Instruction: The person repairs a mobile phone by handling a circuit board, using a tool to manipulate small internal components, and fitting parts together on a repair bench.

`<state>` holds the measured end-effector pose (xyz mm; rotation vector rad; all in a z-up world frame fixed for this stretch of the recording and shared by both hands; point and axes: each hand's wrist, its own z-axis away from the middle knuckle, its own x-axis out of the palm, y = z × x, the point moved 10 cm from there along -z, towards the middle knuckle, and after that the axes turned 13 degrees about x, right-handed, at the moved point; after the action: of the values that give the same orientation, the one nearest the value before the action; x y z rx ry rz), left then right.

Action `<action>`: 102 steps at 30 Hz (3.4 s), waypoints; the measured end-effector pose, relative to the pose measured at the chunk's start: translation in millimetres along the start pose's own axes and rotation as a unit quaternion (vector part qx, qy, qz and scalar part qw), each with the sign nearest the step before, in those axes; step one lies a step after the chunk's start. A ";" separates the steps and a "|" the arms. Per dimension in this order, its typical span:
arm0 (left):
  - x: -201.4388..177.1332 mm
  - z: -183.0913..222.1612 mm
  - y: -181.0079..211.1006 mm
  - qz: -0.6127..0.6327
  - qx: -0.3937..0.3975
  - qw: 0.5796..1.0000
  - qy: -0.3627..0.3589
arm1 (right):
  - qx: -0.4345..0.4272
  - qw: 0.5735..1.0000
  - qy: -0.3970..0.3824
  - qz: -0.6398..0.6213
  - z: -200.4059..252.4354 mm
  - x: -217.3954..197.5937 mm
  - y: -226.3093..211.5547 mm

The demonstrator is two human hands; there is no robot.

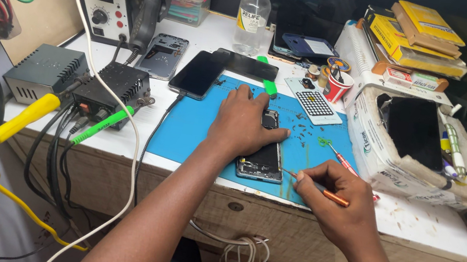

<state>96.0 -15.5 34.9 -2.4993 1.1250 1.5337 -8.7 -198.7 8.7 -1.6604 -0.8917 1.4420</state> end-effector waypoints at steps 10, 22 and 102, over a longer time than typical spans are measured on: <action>-1.7 1.6 -1.1 0.012 -0.020 1.000 -0.010 | -0.034 0.999 0.000 0.004 5.1 0.5 -10.5; -2.1 2.0 -1.2 0.007 -0.018 1.000 -0.009 | -0.068 0.998 0.010 -0.002 8.5 -0.2 -15.2; -30.6 61.9 36.9 0.140 -0.018 0.989 -0.050 | 0.052 0.991 -0.056 -0.109 -3.3 0.3 8.1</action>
<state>18.7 -3.8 39.2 -2.3344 1.4966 1.7341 -5.2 -202.7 1.7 -1.3719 -1.0095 1.4158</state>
